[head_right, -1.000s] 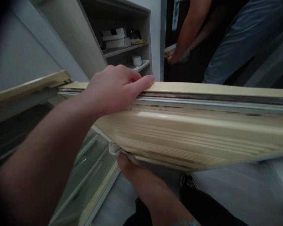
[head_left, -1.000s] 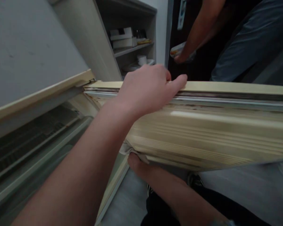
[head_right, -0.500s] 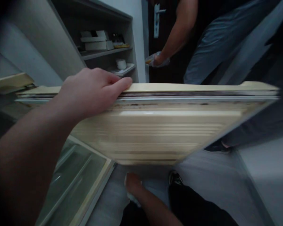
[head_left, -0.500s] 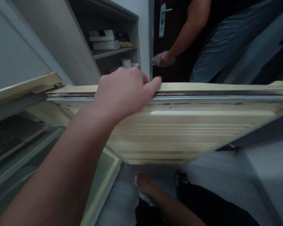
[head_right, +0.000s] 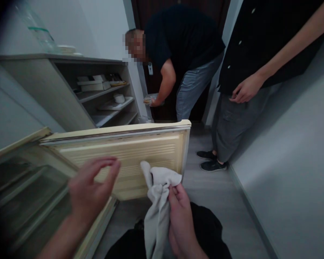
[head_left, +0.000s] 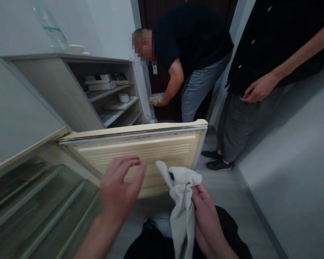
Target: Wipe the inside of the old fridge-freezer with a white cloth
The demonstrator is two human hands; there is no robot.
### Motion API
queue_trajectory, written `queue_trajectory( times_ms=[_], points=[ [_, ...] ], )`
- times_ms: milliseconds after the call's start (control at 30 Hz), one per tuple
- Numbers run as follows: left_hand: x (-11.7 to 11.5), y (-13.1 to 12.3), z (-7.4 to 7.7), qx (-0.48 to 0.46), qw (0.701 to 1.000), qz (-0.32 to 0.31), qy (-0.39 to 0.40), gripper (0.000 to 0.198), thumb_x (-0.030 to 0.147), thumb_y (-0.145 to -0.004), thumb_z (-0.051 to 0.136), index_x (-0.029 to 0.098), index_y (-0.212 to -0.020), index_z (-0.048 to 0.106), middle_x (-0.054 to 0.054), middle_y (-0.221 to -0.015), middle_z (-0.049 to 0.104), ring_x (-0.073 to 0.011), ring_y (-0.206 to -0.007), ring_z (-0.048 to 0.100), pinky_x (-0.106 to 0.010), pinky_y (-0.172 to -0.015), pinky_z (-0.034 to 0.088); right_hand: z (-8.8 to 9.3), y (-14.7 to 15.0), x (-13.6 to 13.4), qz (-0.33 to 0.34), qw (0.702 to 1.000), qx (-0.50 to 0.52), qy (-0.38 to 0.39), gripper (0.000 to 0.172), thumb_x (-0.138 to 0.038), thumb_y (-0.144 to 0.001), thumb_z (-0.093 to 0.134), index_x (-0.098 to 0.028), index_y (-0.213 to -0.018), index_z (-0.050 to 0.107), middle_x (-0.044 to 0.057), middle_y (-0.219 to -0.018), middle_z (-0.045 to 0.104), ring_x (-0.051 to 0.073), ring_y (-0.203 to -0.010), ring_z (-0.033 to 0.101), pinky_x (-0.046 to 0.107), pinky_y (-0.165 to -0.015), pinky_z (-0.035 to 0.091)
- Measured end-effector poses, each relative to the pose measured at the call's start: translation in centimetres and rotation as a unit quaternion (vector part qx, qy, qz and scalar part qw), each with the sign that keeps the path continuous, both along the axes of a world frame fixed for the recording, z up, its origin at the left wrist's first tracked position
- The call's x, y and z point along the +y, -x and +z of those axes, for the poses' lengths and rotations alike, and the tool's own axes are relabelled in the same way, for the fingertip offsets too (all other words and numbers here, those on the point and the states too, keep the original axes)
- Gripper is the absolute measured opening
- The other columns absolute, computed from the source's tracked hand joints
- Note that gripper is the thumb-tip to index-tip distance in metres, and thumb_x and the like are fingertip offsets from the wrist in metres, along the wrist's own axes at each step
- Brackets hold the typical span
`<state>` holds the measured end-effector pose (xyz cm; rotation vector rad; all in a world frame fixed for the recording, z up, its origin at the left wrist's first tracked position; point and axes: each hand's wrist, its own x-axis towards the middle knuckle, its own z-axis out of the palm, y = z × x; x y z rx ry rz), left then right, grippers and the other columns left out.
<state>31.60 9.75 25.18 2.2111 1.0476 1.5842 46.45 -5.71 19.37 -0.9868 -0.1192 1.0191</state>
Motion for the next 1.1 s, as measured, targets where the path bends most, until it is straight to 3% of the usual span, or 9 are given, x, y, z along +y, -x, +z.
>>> queue_trajectory(
  times_ms=[67, 133, 200, 267, 433, 633, 733, 900, 1100],
  points=[
    [-5.6, -0.8, -4.0, -0.090, 0.946, -0.089, 0.297, 0.054, 0.055, -0.076, 0.080, 0.021, -0.117, 0.072, -0.012, -0.120, 0.073, -0.0289, -0.104, 0.069, -0.040, -0.084, 0.057, 1.2, -0.4, -0.9, 0.053, 0.998, 0.040, -0.018, 0.062, -0.042, -0.069, 0.090, -0.024, -0.123, 0.066, 0.006, -0.107, 0.074, 0.022, -0.091, 0.071, 0.031, -0.078, 0.058],
    [-10.2, -1.7, -7.4, -0.195, 0.802, -0.205, 0.526, 0.073, 0.063, -0.071, 0.082, 0.019, -0.127, 0.068, -0.016, -0.133, 0.067, -0.0321, -0.118, 0.065, -0.039, -0.089, 0.056, 1.6, -0.5, -1.4, 0.107, 0.992, 0.064, -0.032, 0.063, -0.036, -0.067, 0.091, -0.022, -0.123, 0.066, 0.006, -0.101, 0.075, 0.022, -0.085, 0.072, 0.032, -0.075, 0.059],
    [-13.4, -2.5, -9.5, -0.271, 0.668, -0.272, 0.638, 0.072, 0.064, -0.073, 0.081, 0.015, -0.124, 0.068, -0.019, -0.133, 0.066, -0.0348, -0.119, 0.065, -0.041, -0.093, 0.056, 1.9, -0.6, -1.8, 0.145, 0.986, 0.073, -0.038, 0.063, -0.034, -0.064, 0.093, -0.021, -0.120, 0.067, 0.005, -0.096, 0.075, 0.021, -0.081, 0.072, 0.031, -0.073, 0.059],
    [-15.3, -3.0, -9.7, -0.307, 0.632, -0.265, 0.661, 0.065, 0.057, -0.071, 0.086, 0.014, -0.117, 0.071, -0.019, -0.127, 0.069, -0.0344, -0.116, 0.066, -0.042, -0.097, 0.054, 2.2, -0.6, -2.1, 0.160, 0.984, 0.068, -0.036, 0.060, -0.036, -0.063, 0.093, -0.020, -0.115, 0.068, 0.005, -0.095, 0.076, 0.021, -0.081, 0.072, 0.031, -0.074, 0.058],
    [-16.1, -2.4, -6.7, -0.321, 0.695, -0.173, 0.620, 0.055, 0.050, -0.067, 0.092, 0.016, -0.108, 0.077, -0.013, -0.111, 0.075, -0.0309, -0.109, 0.069, -0.039, -0.097, 0.054, 1.9, -1.2, -3.6, 0.146, 0.989, 0.015, -0.027, 0.047, -0.043, -0.072, 0.088, -0.022, -0.109, 0.070, 0.004, -0.101, 0.075, 0.021, -0.093, 0.071, 0.031, -0.083, 0.057],
    [-14.9, 1.3, -5.3, -0.340, 0.689, -0.096, 0.632, 0.057, 0.058, -0.050, 0.096, 0.018, -0.087, 0.080, -0.011, -0.088, 0.076, -0.0315, -0.091, 0.072, -0.036, -0.075, 0.059, -0.4, -4.1, -5.8, 0.214, 0.957, -0.197, 0.022, 0.034, -0.053, -0.088, 0.069, -0.021, -0.101, 0.068, 0.007, -0.101, 0.074, 0.024, -0.094, 0.070, 0.036, -0.086, 0.056],
    [-14.4, 3.3, -5.4, -0.392, 0.695, -0.039, 0.602, 0.057, 0.057, -0.051, 0.095, 0.021, -0.091, 0.079, -0.008, -0.092, 0.076, -0.0302, -0.092, 0.072, -0.035, -0.074, 0.060, 2.0, -7.4, -4.3, 0.193, 0.856, -0.477, 0.052, 0.033, -0.051, -0.095, 0.058, -0.021, -0.098, 0.069, 0.009, -0.096, 0.075, 0.026, -0.091, 0.071, 0.040, -0.086, 0.055],
    [-11.9, 6.7, -4.9, -0.432, 0.779, 0.063, 0.449, 0.050, 0.052, -0.061, 0.090, 0.024, -0.100, 0.075, -0.004, -0.099, 0.076, -0.0244, -0.094, 0.070, -0.031, -0.079, 0.058, 12.4, -13.9, 5.3, 0.031, 0.566, -0.824, -0.011, 0.044, -0.050, -0.100, 0.049, -0.017, -0.122, 0.069, 0.016, -0.136, 0.064, 0.033, -0.131, 0.055, 0.051, -0.114, 0.038],
    [-4.6, 9.8, -4.0, -0.253, 0.914, 0.248, 0.197, 0.039, 0.055, -0.087, 0.065, 0.016, -0.086, 0.070, -0.002, -0.078, 0.066, -0.0193, -0.075, 0.060, -0.029, -0.069, 0.048, 16.6, -14.8, 15.4, 0.360, 0.457, -0.812, 0.046, 0.051, -0.052, -0.106, 0.032, -0.021, -0.102, 0.072, 0.006, -0.098, 0.074, 0.023, -0.090, 0.068, 0.034, -0.087, 0.048]
  ],
)
